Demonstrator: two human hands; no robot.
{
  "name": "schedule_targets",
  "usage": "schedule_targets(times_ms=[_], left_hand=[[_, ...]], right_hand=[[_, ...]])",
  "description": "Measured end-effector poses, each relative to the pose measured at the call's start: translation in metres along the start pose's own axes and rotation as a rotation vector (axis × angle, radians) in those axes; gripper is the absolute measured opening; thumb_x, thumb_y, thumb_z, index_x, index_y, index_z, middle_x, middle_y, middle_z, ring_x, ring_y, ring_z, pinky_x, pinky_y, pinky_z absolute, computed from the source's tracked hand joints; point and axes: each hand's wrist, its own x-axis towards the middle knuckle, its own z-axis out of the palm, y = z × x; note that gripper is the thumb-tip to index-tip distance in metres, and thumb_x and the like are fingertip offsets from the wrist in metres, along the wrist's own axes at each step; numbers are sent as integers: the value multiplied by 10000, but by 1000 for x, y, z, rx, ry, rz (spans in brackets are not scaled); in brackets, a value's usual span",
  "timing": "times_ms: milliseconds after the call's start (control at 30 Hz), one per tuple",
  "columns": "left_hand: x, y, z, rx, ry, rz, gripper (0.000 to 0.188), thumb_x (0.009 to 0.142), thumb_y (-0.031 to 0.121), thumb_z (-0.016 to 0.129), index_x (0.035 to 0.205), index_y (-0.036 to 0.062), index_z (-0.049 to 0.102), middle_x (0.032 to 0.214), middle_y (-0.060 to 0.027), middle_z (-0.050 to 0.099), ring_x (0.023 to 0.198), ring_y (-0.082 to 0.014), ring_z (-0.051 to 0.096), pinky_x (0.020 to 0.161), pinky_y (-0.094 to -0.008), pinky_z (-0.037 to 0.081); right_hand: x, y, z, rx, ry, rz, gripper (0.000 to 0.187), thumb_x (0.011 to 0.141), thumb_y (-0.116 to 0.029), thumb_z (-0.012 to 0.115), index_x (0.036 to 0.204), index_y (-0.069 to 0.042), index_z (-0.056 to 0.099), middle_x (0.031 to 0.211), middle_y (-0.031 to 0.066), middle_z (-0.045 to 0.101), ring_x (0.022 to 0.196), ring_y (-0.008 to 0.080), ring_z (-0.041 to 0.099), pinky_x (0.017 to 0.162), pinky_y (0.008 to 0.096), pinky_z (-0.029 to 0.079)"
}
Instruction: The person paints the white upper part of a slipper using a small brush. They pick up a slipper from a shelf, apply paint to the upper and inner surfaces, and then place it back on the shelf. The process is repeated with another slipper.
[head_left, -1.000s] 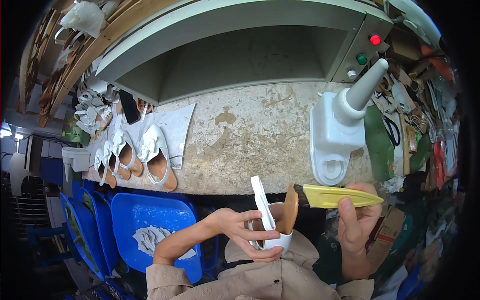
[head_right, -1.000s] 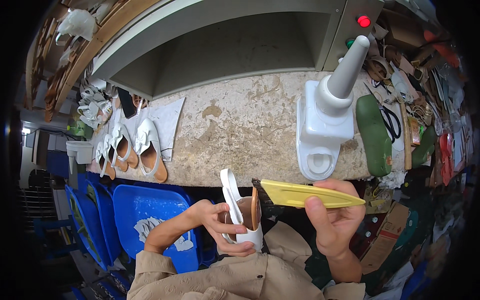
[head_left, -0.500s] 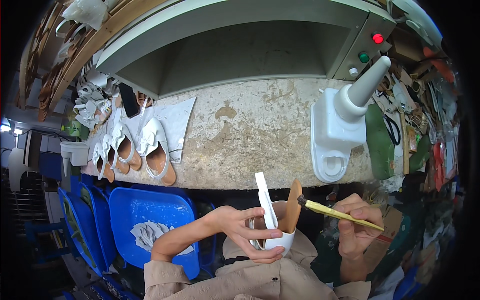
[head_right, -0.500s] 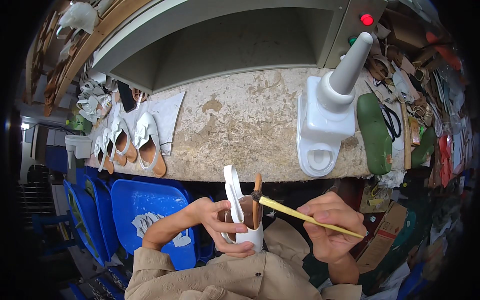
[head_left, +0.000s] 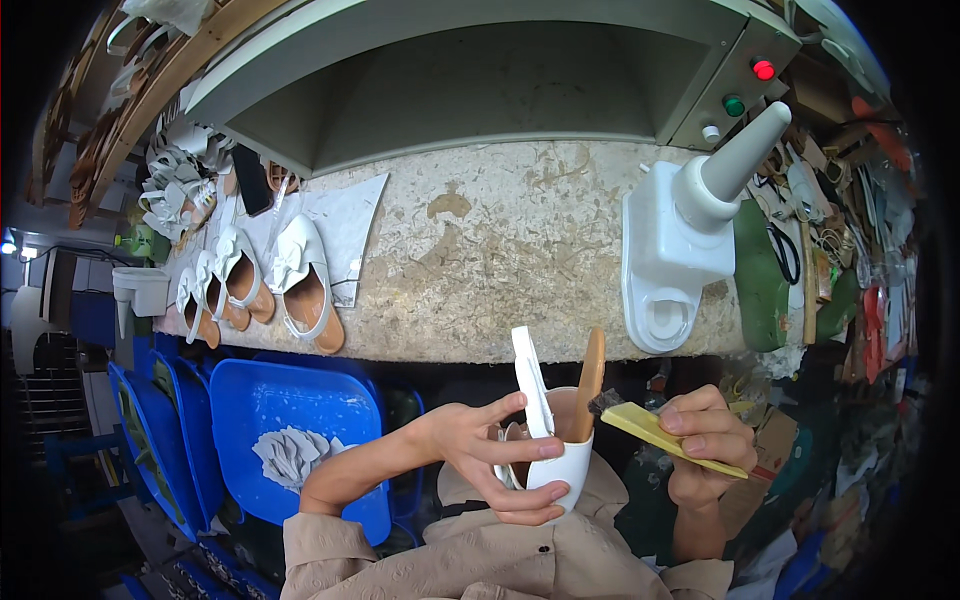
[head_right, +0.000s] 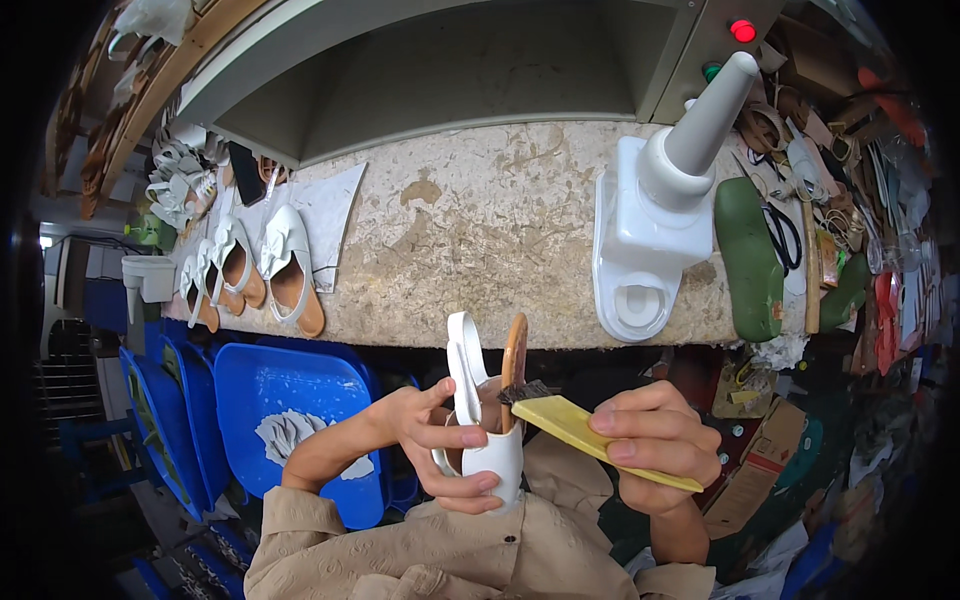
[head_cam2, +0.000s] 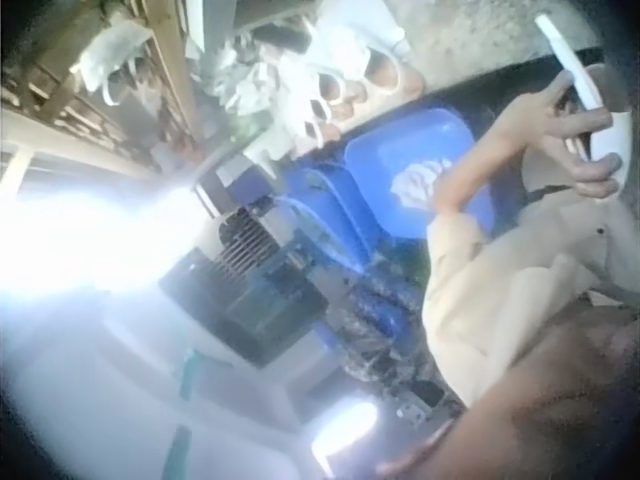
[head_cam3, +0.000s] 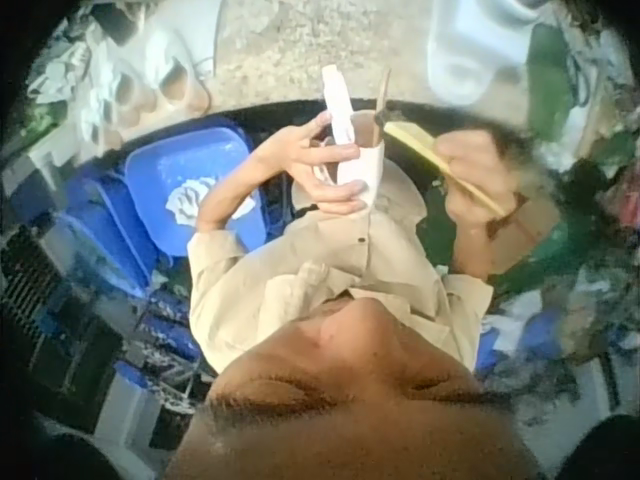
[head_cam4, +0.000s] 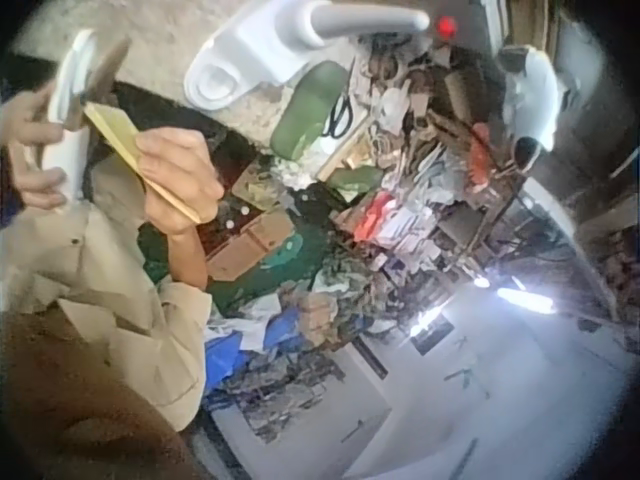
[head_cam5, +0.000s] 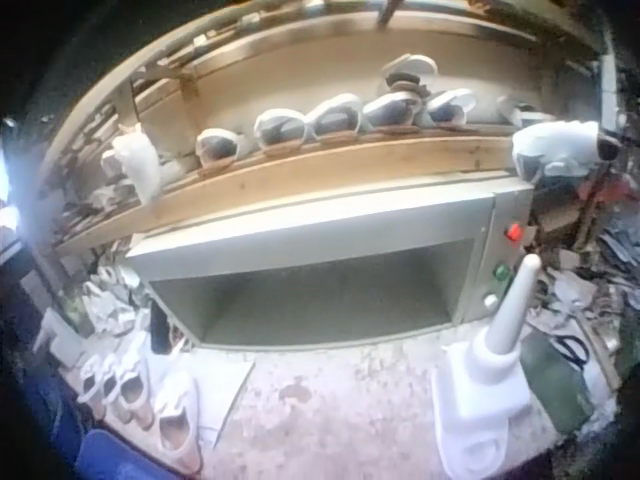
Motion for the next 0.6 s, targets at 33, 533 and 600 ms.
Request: schedule_targets(times_ms=[33,533,600], left_hand=[[0,0,-1,-4,4,-6,628,773,127,724,1308,291,439,1334,79,437,1249,-224,520,971,-563,497],[1,4,-1,-121,64,-102,629,759,145,745,1303,272,457,1312,50,457,1232,-288,538,960,-627,499],[2,5,-1,-130,75,-112,638,751,145,753,1300,278,457,1307,51,459,1230,-291,539,963,-635,495]], right_hand=[[0,0,0,11,-12,4,88,798,25,643,874,-14,623,864,165,700,699,309,670,599,341,559],[11,-2,-11,144,-54,199,102,784,35,719,855,12,649,776,161,695,669,272,663,605,324,552],[15,-4,-13,262,20,334,117,791,57,710,878,23,639,743,162,682,653,252,661,585,309,537]])
